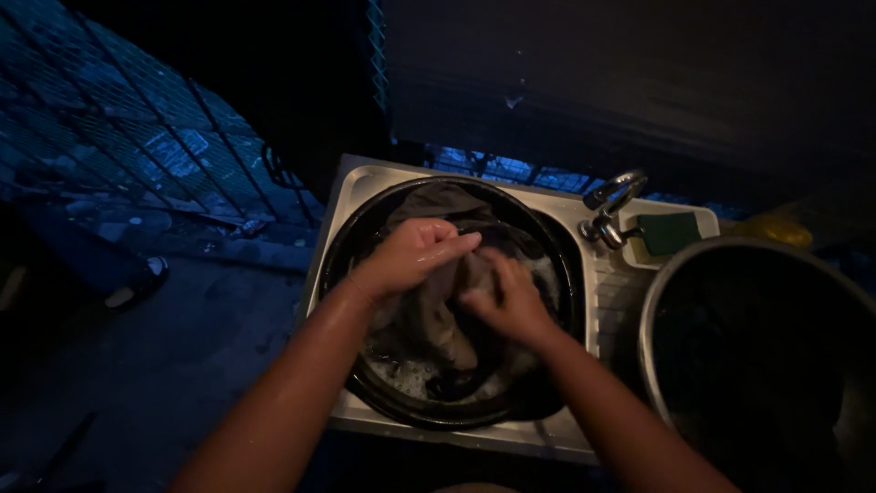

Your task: Hand washing clothes in a basin with soapy water.

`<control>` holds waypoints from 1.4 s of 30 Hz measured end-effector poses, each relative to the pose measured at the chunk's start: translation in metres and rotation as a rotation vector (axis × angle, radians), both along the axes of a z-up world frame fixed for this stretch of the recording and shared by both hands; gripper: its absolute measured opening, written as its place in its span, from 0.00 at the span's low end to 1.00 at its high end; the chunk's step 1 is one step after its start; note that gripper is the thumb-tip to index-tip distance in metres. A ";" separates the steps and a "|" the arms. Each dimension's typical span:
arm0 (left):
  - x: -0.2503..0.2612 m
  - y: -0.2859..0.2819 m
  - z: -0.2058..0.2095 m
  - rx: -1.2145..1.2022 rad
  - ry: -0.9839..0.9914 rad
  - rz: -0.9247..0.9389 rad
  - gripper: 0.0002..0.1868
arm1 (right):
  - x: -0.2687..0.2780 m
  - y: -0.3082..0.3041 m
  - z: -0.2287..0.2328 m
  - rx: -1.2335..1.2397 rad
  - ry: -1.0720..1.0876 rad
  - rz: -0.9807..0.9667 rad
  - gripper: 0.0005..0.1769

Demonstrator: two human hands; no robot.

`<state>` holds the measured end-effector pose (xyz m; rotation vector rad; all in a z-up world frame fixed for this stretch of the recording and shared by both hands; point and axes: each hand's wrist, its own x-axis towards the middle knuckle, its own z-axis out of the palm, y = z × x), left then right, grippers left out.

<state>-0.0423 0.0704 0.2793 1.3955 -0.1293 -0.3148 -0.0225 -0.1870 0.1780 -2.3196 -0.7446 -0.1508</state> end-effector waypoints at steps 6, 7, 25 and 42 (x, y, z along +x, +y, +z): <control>-0.009 0.028 -0.048 0.180 -0.016 -0.003 0.28 | 0.031 -0.077 -0.021 0.215 0.670 0.122 0.26; -0.013 0.026 -0.051 0.067 0.125 0.171 0.22 | 0.023 -0.069 0.013 0.263 0.743 -0.001 0.21; 0.022 -0.032 -0.124 -0.702 0.705 0.183 0.16 | -0.018 0.110 0.046 0.673 0.044 -0.439 0.19; -0.020 0.002 0.040 0.037 -0.104 -0.171 0.16 | 0.001 -0.025 0.076 -0.241 -0.049 -0.077 0.19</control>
